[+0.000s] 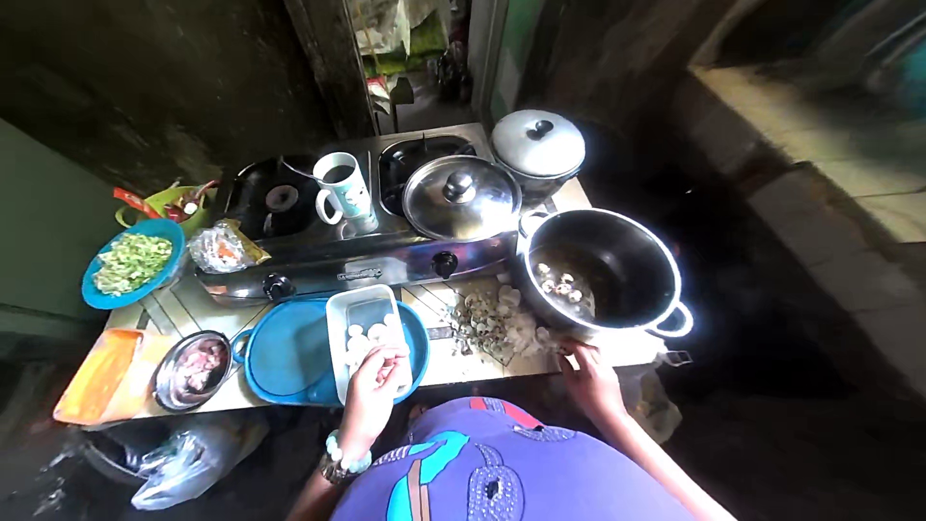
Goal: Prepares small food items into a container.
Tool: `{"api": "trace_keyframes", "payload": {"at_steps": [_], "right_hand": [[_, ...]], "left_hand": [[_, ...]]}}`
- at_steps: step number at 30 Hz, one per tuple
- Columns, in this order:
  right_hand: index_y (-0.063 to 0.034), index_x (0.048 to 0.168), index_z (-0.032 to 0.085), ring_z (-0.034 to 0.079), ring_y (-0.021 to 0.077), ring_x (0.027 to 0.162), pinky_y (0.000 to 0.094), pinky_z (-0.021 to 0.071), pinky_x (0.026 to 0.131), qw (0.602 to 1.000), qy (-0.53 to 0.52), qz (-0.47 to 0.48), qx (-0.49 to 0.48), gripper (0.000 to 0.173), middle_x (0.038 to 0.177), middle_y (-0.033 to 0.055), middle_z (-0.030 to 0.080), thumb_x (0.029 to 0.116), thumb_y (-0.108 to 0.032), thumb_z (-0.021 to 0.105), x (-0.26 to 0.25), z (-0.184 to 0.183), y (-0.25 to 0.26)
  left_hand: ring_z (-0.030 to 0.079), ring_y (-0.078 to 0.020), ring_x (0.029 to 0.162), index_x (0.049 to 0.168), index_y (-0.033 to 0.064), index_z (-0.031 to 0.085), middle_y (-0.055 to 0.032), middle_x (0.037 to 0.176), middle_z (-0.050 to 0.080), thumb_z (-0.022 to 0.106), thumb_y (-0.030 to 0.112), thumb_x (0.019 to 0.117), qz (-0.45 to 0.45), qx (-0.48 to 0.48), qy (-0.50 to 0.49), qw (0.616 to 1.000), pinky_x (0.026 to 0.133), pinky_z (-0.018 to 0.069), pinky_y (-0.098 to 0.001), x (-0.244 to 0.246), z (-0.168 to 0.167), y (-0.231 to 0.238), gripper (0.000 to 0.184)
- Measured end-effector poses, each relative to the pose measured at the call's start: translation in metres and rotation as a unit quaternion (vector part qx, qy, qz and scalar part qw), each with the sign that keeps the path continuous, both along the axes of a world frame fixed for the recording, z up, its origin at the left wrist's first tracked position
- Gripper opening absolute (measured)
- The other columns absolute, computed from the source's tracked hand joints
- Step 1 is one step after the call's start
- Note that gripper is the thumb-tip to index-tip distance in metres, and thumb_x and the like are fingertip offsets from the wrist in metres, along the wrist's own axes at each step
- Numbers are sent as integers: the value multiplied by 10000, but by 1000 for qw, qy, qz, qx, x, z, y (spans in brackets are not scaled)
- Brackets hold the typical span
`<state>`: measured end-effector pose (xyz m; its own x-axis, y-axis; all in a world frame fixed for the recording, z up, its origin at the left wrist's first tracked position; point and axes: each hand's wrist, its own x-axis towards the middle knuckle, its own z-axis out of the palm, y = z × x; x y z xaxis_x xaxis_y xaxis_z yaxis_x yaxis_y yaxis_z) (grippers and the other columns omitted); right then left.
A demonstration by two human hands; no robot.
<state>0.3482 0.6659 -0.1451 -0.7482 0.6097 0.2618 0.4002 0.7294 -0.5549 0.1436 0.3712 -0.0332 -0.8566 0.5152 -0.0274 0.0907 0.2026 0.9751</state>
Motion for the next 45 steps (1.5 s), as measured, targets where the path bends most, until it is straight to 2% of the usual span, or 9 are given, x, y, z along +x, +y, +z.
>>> {"api": "trace_keyframes", "payload": {"at_steps": [8, 11, 16, 25, 29, 33, 36, 39, 45], "right_hand": [[73, 1132, 714, 656, 515, 1087, 651, 498, 956, 995, -60, -21, -76, 257, 1120, 315, 692, 926, -81, 725, 3, 9, 0], [42, 1090, 758, 723, 433, 927, 550, 593, 805, 999, 46, -7, 10, 229, 1033, 274, 721, 914, -98, 720, 6, 2, 3], [46, 1259, 697, 624, 506, 1178, 592, 508, 1002, 994, -81, -34, -62, 295, 1221, 322, 660, 1014, -95, 613, 3, 1, 1], [30, 1183, 731, 704, 444, 996, 555, 580, 864, 998, 45, -33, 15, 271, 1096, 284, 702, 959, -89, 635, -6, 15, -5], [-5, 1307, 667, 603, 496, 1200, 586, 512, 982, 984, -125, -87, -93, 327, 1308, 329, 595, 1029, -160, 591, -6, 12, -2], [28, 1121, 726, 694, 447, 996, 557, 585, 801, 998, -34, -53, -7, 244, 1113, 283, 680, 942, -127, 671, -1, 9, -7], [18, 1198, 702, 627, 461, 1174, 587, 520, 955, 984, -136, -52, -103, 284, 1241, 286, 650, 973, -147, 652, -1, 14, -5], [35, 1062, 719, 697, 434, 972, 551, 578, 799, 999, -5, -30, -11, 200, 1063, 263, 698, 907, -86, 685, -3, 17, -3], [26, 1219, 714, 626, 511, 1138, 613, 493, 989, 996, -33, -20, -84, 282, 1195, 299, 679, 964, -81, 659, -13, 13, 0]], "left_hand": [[679, -59, 951, 1067, -51, 686, -102, 1139, 689, 588, 22, 943, -24, -4, 20, 999, 825, 575, -210, 0, -4, 1, 174], [680, -47, 951, 1062, -49, 686, -95, 1136, 690, 594, 33, 938, -25, 2, 23, 999, 824, 574, -196, 1, -3, 4, 175], [685, -55, 941, 1058, -44, 690, -95, 1129, 691, 586, 27, 928, -23, 5, 24, 999, 819, 578, -199, 0, -7, 2, 181], [685, -42, 937, 1048, -47, 690, -81, 1126, 693, 600, 24, 920, -27, 13, 21, 999, 810, 583, -190, 6, -9, 2, 172], [690, -57, 919, 1042, -49, 688, -83, 1107, 694, 595, -6, 914, -18, 15, 16, 1000, 803, 589, -201, 7, -13, -2, 164], [695, -58, 939, 1052, -53, 682, -79, 1129, 692, 603, -3, 919, -20, 19, 20, 999, 818, 595, -210, 9, -10, -6, 162], [699, -69, 907, 1040, -56, 682, -84, 1102, 696, 600, 0, 924, -16, 14, 18, 1000, 800, 598, -220, 7, -17, -7, 153], [696, -55, 927, 1054, -48, 686, -65, 1107, 701, 599, 12, 932, -27, 24, 21, 999, 812, 593, -208, 10, -10, -1, 161], [698, -76, 935, 1069, -53, 689, -94, 1111, 699, 598, 32, 943, -53, 6, 0, 999, 830, 589, -224, 14, -9, 14, 177]]}}
